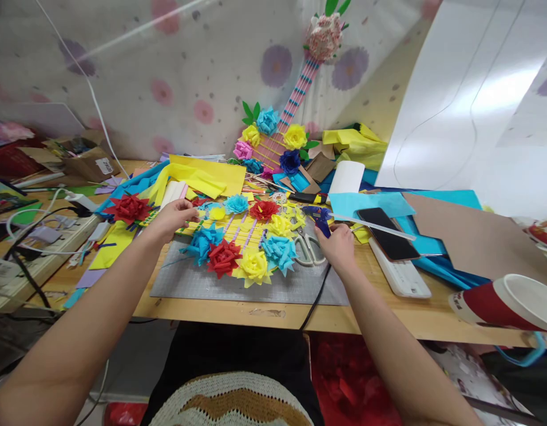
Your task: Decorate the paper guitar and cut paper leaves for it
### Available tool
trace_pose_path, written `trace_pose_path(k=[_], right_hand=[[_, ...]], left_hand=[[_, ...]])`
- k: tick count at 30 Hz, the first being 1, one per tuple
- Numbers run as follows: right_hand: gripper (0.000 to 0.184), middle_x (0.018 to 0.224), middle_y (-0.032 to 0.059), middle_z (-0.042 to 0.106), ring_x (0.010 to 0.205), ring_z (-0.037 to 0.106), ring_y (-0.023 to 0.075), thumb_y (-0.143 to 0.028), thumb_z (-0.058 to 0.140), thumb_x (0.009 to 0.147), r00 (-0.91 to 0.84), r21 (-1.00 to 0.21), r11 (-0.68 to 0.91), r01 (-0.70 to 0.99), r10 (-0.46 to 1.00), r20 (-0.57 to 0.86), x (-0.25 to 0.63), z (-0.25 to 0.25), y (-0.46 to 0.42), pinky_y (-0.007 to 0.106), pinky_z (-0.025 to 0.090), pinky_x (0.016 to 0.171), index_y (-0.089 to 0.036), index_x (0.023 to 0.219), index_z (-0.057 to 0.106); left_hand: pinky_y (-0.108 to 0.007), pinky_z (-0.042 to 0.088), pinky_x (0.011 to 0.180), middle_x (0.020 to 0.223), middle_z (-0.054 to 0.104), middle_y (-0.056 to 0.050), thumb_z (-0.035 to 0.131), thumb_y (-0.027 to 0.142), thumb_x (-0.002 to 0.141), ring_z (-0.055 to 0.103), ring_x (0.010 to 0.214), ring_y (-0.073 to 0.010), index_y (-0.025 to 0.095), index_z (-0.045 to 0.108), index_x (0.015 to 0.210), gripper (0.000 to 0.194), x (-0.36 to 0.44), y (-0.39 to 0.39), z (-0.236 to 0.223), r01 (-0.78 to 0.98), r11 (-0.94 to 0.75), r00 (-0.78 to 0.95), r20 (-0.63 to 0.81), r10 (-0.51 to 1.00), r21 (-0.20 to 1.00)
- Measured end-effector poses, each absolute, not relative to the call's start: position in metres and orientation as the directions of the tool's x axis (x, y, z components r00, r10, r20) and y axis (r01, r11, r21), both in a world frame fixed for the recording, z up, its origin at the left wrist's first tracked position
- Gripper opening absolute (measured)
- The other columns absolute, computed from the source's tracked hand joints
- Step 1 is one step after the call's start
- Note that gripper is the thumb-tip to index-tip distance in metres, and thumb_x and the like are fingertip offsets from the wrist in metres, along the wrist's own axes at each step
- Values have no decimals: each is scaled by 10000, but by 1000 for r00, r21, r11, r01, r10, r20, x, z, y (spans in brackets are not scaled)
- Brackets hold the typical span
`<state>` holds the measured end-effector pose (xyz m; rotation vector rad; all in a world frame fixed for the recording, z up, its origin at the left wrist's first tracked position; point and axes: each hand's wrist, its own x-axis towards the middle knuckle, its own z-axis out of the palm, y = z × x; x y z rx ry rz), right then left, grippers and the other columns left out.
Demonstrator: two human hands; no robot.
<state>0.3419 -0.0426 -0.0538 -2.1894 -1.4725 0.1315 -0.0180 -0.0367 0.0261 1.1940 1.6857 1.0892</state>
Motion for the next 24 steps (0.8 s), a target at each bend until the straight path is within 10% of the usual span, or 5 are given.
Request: trace_pose_path(k=[11, 17, 24], right_hand=[[166, 691, 16, 511, 645, 462, 149, -346, 496, 755, -75, -503, 302, 810, 904, 421, 256, 9, -53, 261, 333, 602, -199, 700, 440], [87, 792, 52, 560, 771, 481, 181, -256, 503, 779, -509, -242, 686, 686, 690, 515, 179, 23, -33, 282, 318, 693, -178, 800, 536], [187, 933, 101, 546, 895, 431, 245, -221, 549, 750, -690, 42, 753, 656, 576, 438, 137, 19, -15, 333, 286, 740, -179, 931, 569]], left_hand=[[-203, 316, 466, 491, 510, 33, 632, 194, 516, 584, 521, -139, 173, 465, 566, 175, -13, -31, 16, 299, 210, -310, -113, 944, 931], [-219, 302, 454, 492, 517, 19, 636, 236, 509, 548, 522, -147, 183, 478, 565, 176, -9, -28, 11, 319, 204, -339, -89, 936, 925], [-227, 292, 473, 451, 461, 31, 611, 252, 500, 421, 485, -116, 182, 506, 547, 134, -11, -24, 4, 348, 202, -352, -72, 933, 915]])
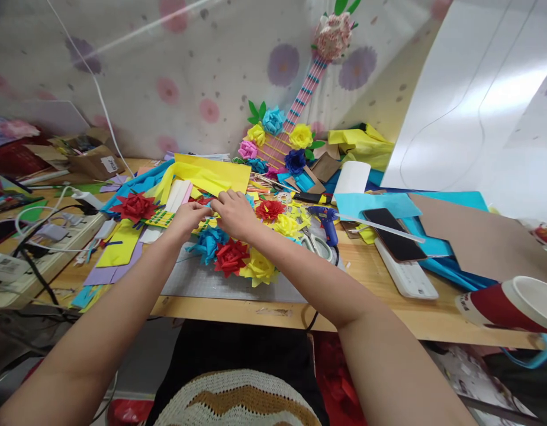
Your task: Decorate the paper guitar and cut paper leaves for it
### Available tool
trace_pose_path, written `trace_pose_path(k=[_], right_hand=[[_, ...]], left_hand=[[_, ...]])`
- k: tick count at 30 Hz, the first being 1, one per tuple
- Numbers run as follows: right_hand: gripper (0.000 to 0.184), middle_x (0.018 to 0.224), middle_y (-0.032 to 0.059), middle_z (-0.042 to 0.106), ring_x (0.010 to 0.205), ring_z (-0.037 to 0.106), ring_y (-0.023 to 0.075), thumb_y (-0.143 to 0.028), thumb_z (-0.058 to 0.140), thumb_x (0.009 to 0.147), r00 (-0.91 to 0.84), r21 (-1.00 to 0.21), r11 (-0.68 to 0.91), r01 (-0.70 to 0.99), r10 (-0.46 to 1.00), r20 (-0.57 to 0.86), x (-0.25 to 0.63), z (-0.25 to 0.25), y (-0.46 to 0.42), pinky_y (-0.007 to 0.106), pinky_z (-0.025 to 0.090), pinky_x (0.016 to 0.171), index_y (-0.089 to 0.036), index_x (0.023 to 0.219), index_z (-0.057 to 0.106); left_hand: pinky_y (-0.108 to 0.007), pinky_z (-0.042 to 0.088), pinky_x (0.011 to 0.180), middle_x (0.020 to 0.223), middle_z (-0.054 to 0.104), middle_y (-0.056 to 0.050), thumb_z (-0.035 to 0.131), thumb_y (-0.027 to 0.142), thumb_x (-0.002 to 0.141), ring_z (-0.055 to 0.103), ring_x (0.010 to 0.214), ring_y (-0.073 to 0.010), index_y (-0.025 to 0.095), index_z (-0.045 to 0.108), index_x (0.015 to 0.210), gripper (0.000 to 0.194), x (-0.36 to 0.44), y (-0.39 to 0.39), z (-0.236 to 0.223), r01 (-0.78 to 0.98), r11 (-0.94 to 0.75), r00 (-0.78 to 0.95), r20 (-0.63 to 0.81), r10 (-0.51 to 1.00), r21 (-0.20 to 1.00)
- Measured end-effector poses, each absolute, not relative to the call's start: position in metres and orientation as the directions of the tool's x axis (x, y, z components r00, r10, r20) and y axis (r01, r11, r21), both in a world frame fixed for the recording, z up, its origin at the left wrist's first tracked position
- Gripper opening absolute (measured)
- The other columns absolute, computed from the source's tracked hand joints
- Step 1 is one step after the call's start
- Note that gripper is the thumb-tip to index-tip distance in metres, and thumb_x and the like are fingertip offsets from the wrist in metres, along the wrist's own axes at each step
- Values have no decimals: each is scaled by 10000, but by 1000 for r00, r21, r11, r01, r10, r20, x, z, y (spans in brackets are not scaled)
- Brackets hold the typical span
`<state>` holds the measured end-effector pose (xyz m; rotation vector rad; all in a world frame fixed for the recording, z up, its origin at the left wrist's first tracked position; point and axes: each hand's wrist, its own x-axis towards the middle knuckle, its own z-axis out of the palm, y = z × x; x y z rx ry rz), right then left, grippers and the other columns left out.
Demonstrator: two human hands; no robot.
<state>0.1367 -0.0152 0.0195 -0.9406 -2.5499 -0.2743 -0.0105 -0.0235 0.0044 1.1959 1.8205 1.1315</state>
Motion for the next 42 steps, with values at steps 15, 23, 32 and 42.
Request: trace_pose_path(k=[15, 23, 32, 42], right_hand=[[104, 795, 31, 541, 769, 484, 136, -245, 620, 702, -510, -586, 574, 572, 808, 294, 129, 3, 9, 251, 361, 688, -158, 746, 655], [149, 669, -15, 572, 599, 473, 86, -277, 630, 663, -504, -832, 393, 391, 848, 164, 135, 5, 14, 218, 370, 583, -138, 717, 628], [104, 780, 34, 583, 762, 507, 142, -202, 619, 678, -589, -492, 671, 556, 735, 336, 141, 16, 14, 262, 367, 713, -156, 768, 641], [77, 733, 45, 580, 758, 477, 167, -197, 564, 720, -644, -273, 759, 591, 648, 407, 161, 2, 12, 278, 315, 696, -159, 686, 621]], left_hand=[[-216, 394, 578, 790, 657, -23, 621, 180, 524, 559, 656, -116, 176, 502, 735, 242, -21, -33, 10, 187, 75, -238, -29, 971, 980], [-239, 419, 610, 622, 599, 35, 699, 205, 482, 581, 606, -121, 178, 440, 795, 407, -21, -28, 5, 186, -5, -99, 24, 995, 982], [-265, 412, 637, 737, 652, 21, 630, 246, 615, 575, 662, -137, 217, 440, 882, 330, -20, -26, 9, 675, -182, 14, 235, 972, 715], [-317, 419, 771, 945, 556, -39, 595, 220, 622, 512, 886, -191, 201, 466, 891, 299, -38, -11, 2, 841, -393, 284, 315, 906, 372]])
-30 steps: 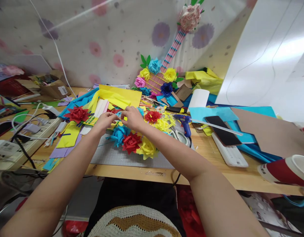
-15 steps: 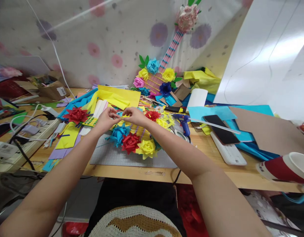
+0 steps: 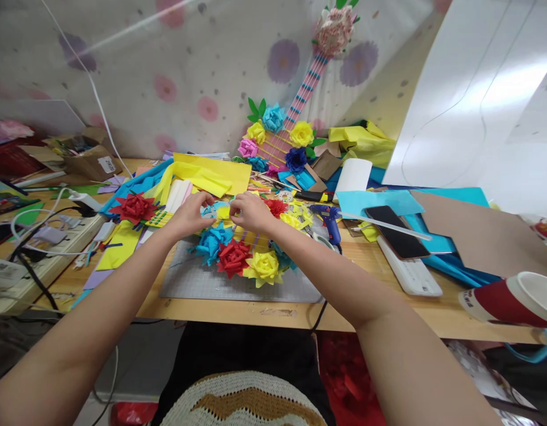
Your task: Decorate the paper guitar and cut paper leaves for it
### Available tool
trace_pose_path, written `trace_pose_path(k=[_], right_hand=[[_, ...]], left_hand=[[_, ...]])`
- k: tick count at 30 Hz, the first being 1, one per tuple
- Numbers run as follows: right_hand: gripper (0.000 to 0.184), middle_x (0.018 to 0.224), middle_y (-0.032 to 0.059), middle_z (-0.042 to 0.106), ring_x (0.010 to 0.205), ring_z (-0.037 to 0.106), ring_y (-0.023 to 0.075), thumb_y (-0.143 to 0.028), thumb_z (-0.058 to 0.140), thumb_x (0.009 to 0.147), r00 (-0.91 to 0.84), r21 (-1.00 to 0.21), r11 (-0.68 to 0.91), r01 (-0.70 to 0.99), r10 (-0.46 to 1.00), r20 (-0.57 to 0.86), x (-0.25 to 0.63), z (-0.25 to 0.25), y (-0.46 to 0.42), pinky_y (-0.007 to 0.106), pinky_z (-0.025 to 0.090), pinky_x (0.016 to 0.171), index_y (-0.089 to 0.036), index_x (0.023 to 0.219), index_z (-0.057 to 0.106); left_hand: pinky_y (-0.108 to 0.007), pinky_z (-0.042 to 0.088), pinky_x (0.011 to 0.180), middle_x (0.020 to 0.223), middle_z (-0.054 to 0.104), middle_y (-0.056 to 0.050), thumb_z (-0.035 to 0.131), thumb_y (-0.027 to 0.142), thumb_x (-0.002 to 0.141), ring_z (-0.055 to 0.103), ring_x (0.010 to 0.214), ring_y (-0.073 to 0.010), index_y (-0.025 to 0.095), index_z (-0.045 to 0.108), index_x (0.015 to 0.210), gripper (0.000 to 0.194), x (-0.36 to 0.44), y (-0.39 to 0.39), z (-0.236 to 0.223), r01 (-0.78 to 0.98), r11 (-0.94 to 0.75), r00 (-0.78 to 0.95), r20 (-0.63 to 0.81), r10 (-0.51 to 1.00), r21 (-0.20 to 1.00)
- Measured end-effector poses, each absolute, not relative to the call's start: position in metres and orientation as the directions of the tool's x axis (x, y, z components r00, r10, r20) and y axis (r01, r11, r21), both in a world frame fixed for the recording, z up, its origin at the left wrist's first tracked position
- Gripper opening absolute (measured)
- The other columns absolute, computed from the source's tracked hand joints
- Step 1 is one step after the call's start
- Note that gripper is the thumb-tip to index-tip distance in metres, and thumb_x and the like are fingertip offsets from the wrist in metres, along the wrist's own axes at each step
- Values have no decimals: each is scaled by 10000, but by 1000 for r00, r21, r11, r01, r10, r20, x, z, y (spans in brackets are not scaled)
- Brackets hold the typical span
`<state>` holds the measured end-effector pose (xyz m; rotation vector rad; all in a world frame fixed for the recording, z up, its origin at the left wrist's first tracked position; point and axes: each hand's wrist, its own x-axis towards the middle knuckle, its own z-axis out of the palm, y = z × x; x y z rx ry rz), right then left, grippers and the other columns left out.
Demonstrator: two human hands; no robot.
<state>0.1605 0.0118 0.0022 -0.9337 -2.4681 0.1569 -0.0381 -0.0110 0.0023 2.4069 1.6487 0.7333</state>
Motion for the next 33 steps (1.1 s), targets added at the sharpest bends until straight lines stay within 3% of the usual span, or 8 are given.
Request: trace_pose_path(k=[7, 13, 25, 33], right_hand=[[123, 755, 61, 582, 771, 432, 182, -218, 525, 772, -761, -16, 825, 566, 529, 375, 167, -2, 8, 300, 263, 685, -159, 720, 619], [147, 778, 78, 587, 781, 418, 187, -211, 492, 797, -815, 126, 836, 534, 469, 341, 164, -3, 9, 318, 232, 692, -147, 736, 609], [142, 792, 83, 599, 791, 432, 195, -206, 498, 779, -801, 119, 814, 569, 516, 304, 152, -6, 11, 322, 230, 687, -148, 761, 625], [146, 835, 92, 607, 812, 446, 202, -189, 481, 790, -807, 128, 817, 563, 509, 299, 143, -14, 16, 331, 236, 710, -149, 779, 622]], left_hand=[[-342, 390, 824, 954, 527, -55, 565, 159, 636, 469, 950, -223, 205, 463, 908, 294, -36, 3, -11, 850, -488, 413, 324, 851, 200], [-321, 398, 764, 890, 552, -42, 539, 141, 658, 486, 890, -210, 206, 474, 855, 218, -28, 6, -6, 821, -535, 463, 319, 827, 197], [-299, 409, 743, 835, 593, -22, 520, 183, 696, 535, 865, -192, 215, 506, 835, 143, -25, 7, 1, 854, -452, 406, 214, 888, 256], [-311, 421, 760, 834, 595, -21, 526, 196, 694, 546, 854, -190, 219, 505, 808, 119, -29, 9, -4, 847, -447, 389, 238, 890, 289]])
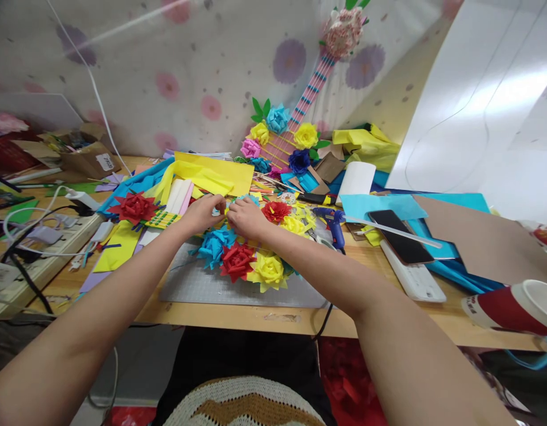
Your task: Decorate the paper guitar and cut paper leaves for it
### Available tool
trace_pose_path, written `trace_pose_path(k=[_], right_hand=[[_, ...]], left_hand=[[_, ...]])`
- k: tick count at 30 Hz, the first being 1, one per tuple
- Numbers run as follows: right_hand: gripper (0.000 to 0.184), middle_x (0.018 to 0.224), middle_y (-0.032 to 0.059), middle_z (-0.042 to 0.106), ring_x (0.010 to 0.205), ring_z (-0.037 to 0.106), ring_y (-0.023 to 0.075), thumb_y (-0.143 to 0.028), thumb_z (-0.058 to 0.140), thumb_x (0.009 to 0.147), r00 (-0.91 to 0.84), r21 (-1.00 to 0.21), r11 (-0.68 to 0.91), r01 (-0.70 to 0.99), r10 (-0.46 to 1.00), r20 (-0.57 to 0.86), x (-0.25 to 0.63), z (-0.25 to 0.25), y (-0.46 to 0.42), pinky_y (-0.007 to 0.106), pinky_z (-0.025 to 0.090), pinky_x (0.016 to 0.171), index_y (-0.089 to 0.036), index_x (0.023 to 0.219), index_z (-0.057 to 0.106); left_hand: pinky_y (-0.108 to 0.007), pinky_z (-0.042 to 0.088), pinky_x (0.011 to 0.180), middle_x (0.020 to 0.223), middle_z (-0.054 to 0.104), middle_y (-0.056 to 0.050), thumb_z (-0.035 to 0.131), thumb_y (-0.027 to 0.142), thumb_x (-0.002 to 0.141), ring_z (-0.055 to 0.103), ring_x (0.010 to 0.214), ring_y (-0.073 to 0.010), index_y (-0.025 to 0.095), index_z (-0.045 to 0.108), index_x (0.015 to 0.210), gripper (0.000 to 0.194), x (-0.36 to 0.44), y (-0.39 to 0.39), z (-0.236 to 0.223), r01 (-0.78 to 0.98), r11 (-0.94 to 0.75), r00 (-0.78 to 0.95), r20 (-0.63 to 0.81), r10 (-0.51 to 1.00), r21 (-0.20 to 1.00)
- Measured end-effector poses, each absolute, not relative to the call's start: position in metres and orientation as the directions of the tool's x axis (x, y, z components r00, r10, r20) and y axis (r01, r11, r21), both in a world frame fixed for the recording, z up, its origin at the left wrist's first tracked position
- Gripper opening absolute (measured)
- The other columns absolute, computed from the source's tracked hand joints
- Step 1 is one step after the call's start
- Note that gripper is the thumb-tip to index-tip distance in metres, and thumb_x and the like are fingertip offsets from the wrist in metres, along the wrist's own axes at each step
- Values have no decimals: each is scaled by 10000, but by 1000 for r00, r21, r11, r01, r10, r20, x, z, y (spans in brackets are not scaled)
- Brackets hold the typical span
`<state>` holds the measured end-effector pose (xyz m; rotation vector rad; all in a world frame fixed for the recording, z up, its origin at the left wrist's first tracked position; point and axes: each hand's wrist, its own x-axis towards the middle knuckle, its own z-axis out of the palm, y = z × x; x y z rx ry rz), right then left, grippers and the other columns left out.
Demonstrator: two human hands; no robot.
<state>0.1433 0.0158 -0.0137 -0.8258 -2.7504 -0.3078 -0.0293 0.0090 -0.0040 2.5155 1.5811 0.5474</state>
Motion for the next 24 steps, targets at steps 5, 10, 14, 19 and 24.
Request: trace_pose_path(k=[5, 10, 14, 19, 24], right_hand=[[151, 834, 99, 606, 830, 445, 215, -213, 494, 798, -788, 145, 793, 592, 531, 312, 141, -20, 18, 340, 243, 722, -138, 818, 623], [180, 851, 105, 610, 830, 450, 221, -227, 461, 825, -755, 133, 762, 633, 571, 321, 138, -22, 17, 348, 249, 729, -140, 820, 618], [199, 860, 108, 610, 848, 458, 233, -254, 451, 832, -725, 121, 734, 668, 606, 327, 137, -19, 15, 351, 256, 727, -134, 839, 610], [183, 871, 117, 609, 855, 461, 239, -256, 469, 817, -711, 95, 728, 679, 620, 331, 136, -18, 14, 353, 262, 727, -135, 850, 602], [159, 867, 116, 597, 874, 456, 244, -260, 496, 798, -712, 83, 731, 677, 623, 323, 139, -17, 13, 353, 265, 736, -143, 861, 583]], left_hand=[[-310, 421, 741, 824, 598, -22, 523, 196, 694, 544, 851, -192, 218, 507, 802, 111, -28, 8, -3, 840, -456, 392, 251, 885, 293], [-313, 422, 734, 816, 598, -22, 513, 193, 679, 540, 846, -196, 216, 504, 809, 132, -29, 7, -3, 829, -473, 410, 252, 877, 298], [-316, 422, 729, 821, 594, -25, 512, 188, 652, 535, 836, -199, 212, 493, 811, 162, -31, 4, -4, 819, -499, 433, 265, 862, 284], [-320, 416, 721, 833, 592, -27, 546, 220, 645, 526, 831, -203, 210, 476, 831, 199, -29, 4, -6, 821, -508, 449, 254, 857, 261], [-328, 402, 711, 840, 580, -41, 533, 189, 661, 516, 848, -217, 211, 467, 835, 187, -24, 5, -5, 839, -510, 464, 241, 852, 188]])
